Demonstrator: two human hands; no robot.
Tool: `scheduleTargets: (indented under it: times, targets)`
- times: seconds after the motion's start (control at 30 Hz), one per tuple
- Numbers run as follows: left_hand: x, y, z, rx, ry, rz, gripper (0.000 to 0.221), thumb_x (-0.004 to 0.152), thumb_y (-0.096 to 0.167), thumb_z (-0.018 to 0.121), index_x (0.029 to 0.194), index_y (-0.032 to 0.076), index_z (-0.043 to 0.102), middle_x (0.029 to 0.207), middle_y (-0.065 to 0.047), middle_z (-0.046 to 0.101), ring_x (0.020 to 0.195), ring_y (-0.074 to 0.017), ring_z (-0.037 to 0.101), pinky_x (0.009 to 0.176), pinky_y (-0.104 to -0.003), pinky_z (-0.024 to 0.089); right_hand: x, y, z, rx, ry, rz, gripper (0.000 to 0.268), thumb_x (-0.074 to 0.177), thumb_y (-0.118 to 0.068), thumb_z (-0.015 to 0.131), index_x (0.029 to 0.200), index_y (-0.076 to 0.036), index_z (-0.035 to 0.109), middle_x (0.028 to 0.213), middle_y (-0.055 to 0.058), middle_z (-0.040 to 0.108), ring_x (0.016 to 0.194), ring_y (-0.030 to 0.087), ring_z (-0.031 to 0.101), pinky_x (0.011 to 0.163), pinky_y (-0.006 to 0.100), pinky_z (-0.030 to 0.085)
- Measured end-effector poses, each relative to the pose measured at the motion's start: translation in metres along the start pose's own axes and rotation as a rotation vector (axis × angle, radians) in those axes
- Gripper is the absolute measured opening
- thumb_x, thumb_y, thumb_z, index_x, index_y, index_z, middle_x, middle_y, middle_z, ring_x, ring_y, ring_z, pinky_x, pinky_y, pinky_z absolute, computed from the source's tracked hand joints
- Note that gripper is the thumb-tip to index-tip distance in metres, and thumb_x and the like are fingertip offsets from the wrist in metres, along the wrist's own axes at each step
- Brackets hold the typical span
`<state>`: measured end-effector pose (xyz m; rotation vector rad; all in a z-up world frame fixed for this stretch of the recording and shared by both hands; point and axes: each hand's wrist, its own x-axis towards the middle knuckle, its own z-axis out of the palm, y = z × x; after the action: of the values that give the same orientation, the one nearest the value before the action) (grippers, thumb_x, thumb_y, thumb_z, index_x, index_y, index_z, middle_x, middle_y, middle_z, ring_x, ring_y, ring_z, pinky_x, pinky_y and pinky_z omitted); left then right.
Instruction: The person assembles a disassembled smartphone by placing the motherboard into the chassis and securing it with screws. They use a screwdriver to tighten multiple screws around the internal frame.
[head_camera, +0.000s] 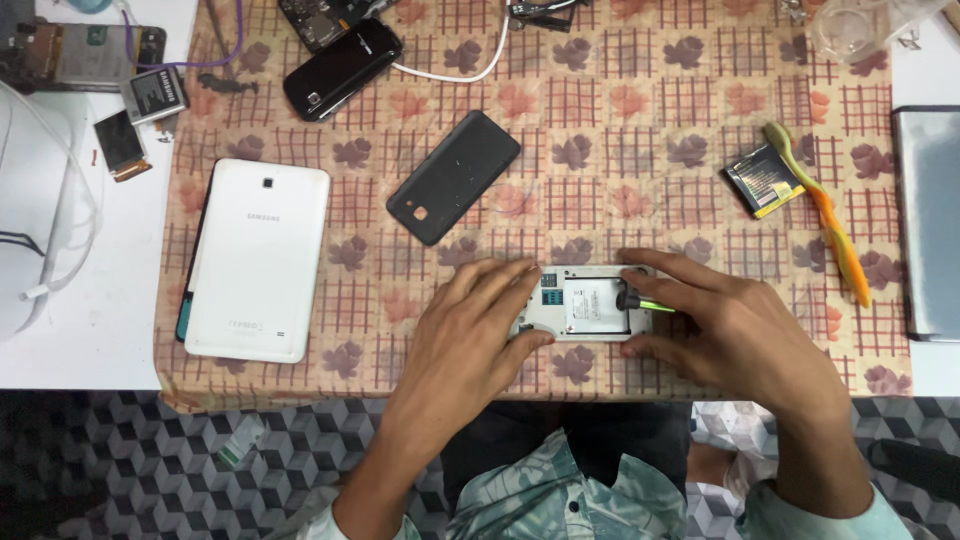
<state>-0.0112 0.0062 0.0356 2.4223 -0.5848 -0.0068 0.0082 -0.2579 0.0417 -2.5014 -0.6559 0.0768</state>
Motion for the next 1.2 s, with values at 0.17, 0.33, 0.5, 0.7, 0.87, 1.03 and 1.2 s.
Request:
scheduleTargets:
  times: [0.17,0.33,0.5,0.7,0.87,1.03,1.2]
  targets:
    - [0.007,0.001,-0.004,0.0,-0.044,0.003,0.069,0.082,0.027,0.079,0.139,-0.004,0.058,0.137,-0.015,0.061,0.125,-0.0329,0.054,0.104,-0.045,0.046,0.0,-0.007,-0.002,-0.028,-0.04,0.134,0.066,0.061,-0.032,0.091,0.119,-0.006,0.074,0.13,0.005,0.07,0.063,0.026,0.076,0.057,0.04,0.062]
    - [0.013,0.005,-0.01,0.03,-0.112,-0.003,0.068,0.08,0.026,0.08,0.137,-0.005,0.057,0.137,-0.014,0.059,0.122,-0.0317,0.054,0.101,-0.044,0.047,0.0,-0.011,-0.005,-0.036,-0.056,0.154,0.051,0.067,-0.029,0.089,0.112,-0.008,0.076,0.13,0.003,0.07,0.065,0.026,0.076,0.058,0.041,0.062]
    - [0.029,0.006,-0.009,0.06,-0.264,-0.099,0.073,0.074,0.025,0.085,0.134,-0.004,0.056,0.124,-0.017,0.059,0.12,-0.0339,0.053,0.101,-0.047,0.046,0.012,-0.016,-0.009,0.116,-0.065,0.171,0.053,0.073,-0.019,0.08,0.121,-0.003,0.064,0.125,0.008,0.07,0.072,0.025,0.077,0.063,0.041,0.061]
    - [0.044,0.001,-0.01,0.035,-0.253,0.016,0.079,0.058,0.022,0.096,0.122,-0.006,0.06,0.114,-0.02,0.064,0.113,-0.0356,0.058,0.1,-0.049,0.046,0.029,-0.016,-0.012,0.007,-0.416,0.486,0.056,0.076,-0.026,0.088,0.128,-0.017,0.067,0.118,0.003,0.073,0.094,0.02,0.074,0.085,0.038,0.062]
    - [0.04,-0.003,-0.01,-0.239,-0.396,-0.308,0.042,0.074,0.012,0.086,0.111,0.002,0.068,0.084,-0.012,0.073,0.074,-0.0274,0.073,0.073,-0.04,0.057,0.017,0.004,-0.007,0.36,-0.312,0.488,0.028,0.081,-0.02,0.082,0.102,-0.004,0.074,0.076,0.01,0.073,0.062,0.02,0.069,0.054,0.035,0.054]
    - [0.027,-0.023,0.005,-0.72,-0.271,-0.359,0.033,0.077,0.006,0.087,0.105,-0.003,0.072,0.091,-0.012,0.078,0.079,-0.0145,0.071,0.067,-0.028,0.058,0.0,0.024,0.012,0.702,-0.149,0.594,0.019,0.091,-0.018,0.069,0.084,0.0,0.073,0.052,0.003,0.061,0.041,0.012,0.06,0.034,0.029,0.046]
    - [0.013,-0.046,0.032,-1.135,-0.116,-0.279,0.022,0.095,-0.001,0.069,0.117,-0.005,0.068,0.101,-0.01,0.079,0.091,-0.0094,0.073,0.079,-0.025,0.06,-0.013,0.034,0.023,0.72,0.047,0.512,0.022,0.093,-0.017,0.074,0.08,0.001,0.071,0.055,-0.002,0.054,0.044,0.006,0.045,0.036,0.025,0.035]
